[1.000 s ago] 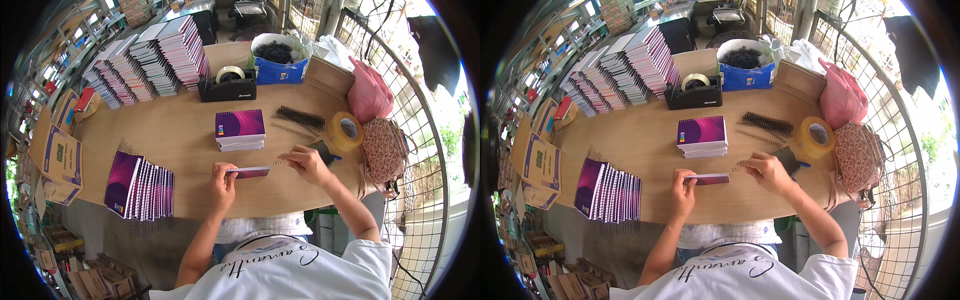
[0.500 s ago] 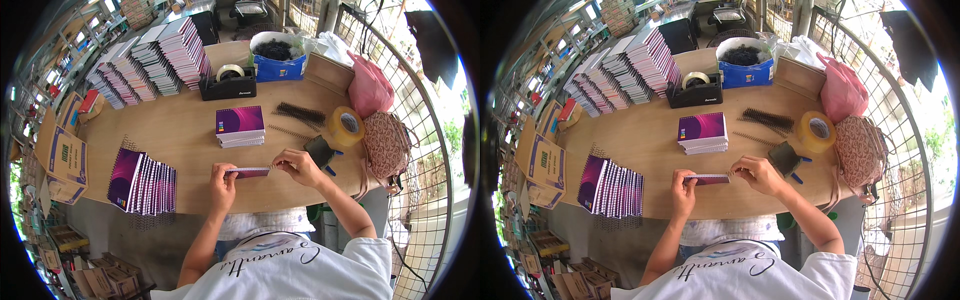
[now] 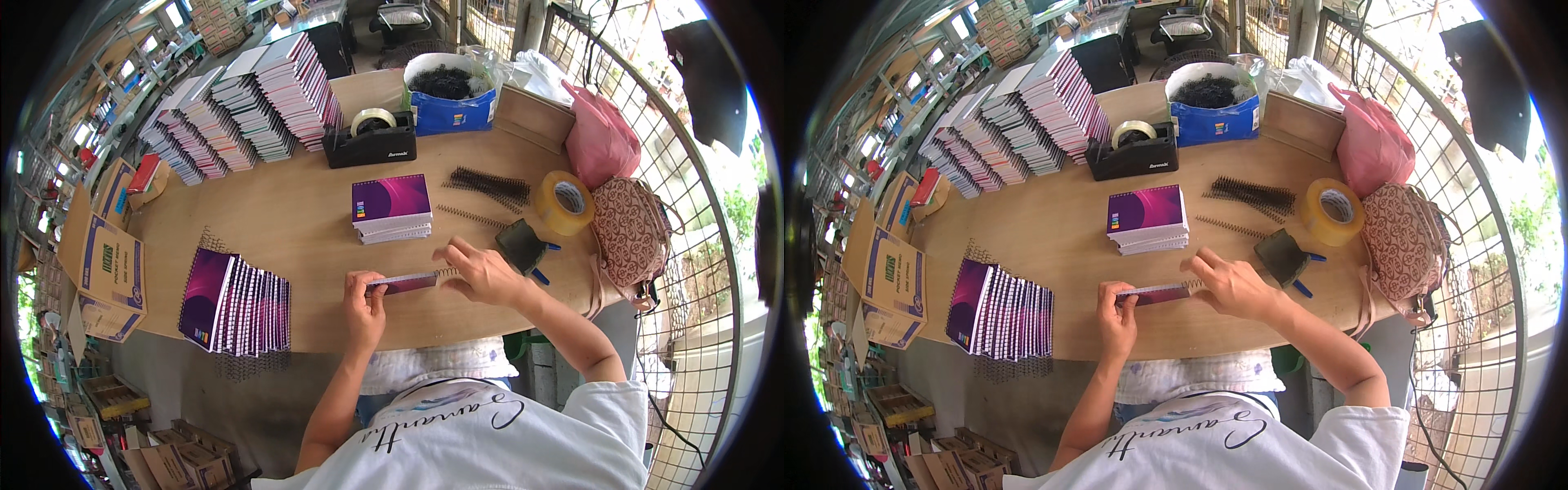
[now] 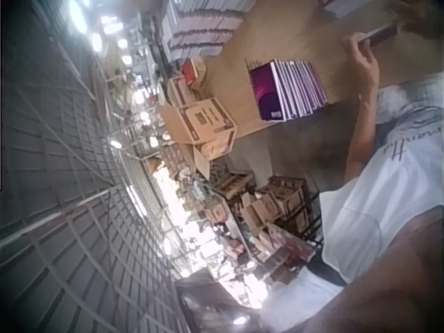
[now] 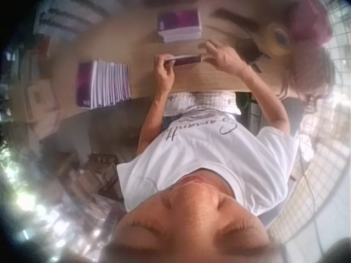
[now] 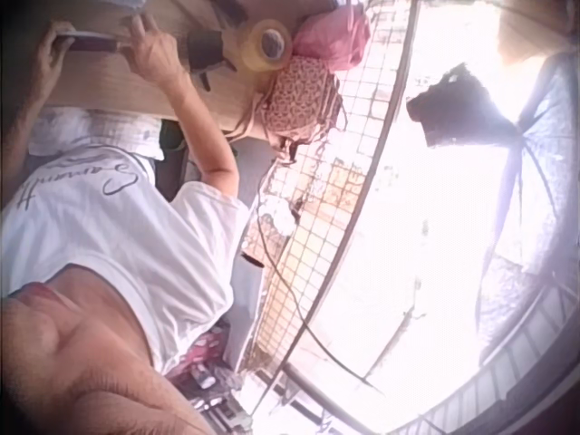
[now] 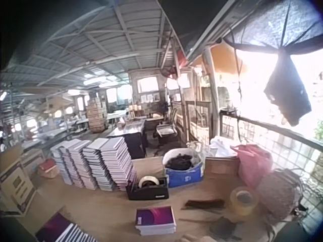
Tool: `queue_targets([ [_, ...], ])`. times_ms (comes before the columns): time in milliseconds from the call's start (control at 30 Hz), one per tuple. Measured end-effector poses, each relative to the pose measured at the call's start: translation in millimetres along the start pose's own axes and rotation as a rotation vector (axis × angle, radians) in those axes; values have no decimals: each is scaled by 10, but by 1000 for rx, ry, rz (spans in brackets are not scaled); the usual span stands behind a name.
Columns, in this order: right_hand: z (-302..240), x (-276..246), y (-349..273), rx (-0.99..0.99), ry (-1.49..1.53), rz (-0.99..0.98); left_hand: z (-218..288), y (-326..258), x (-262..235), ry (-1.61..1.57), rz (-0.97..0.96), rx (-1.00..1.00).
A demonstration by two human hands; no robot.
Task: The person inserts a spiral binding into the holes of paper stacks and covers to assemble notebooks, then cuts the excess spiral with a tool and stacks the finished items.
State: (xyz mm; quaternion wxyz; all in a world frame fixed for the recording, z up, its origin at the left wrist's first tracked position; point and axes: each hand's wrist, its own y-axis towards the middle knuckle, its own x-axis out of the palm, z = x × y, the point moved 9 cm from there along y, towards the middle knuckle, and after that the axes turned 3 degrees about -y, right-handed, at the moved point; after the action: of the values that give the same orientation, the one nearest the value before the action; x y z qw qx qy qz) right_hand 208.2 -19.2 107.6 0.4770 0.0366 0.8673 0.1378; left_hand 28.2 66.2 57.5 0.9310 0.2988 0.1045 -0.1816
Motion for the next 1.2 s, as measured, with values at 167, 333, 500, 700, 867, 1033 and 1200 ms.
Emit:
queue_targets([
  [167, -92, 64, 27, 36, -71, -43, 16, -18, -10, 5, 0, 12],
  [333, -95, 221, -12, 16, -162, -107, 29, -26, 17, 9, 10, 63],
  [500, 359, -706, -195, 39, -388, -135, -96, -22, -150, -72, -29, -1],
  [700, 904, -788, -589, 181, -607, -365, -21, 73, -34, 102, -93, 54],
  [867, 642, -570, -215, 229, 627, -101, -77, 123, 171, -23, -113, 86],
  [1033, 579, 22, -37, 271, 750, -237, 45, 185, 173, -23, -134, 125],
  [1200, 469, 130, -26, 170, 813, -395, 23, 176, 233, -44, -138, 117],
])
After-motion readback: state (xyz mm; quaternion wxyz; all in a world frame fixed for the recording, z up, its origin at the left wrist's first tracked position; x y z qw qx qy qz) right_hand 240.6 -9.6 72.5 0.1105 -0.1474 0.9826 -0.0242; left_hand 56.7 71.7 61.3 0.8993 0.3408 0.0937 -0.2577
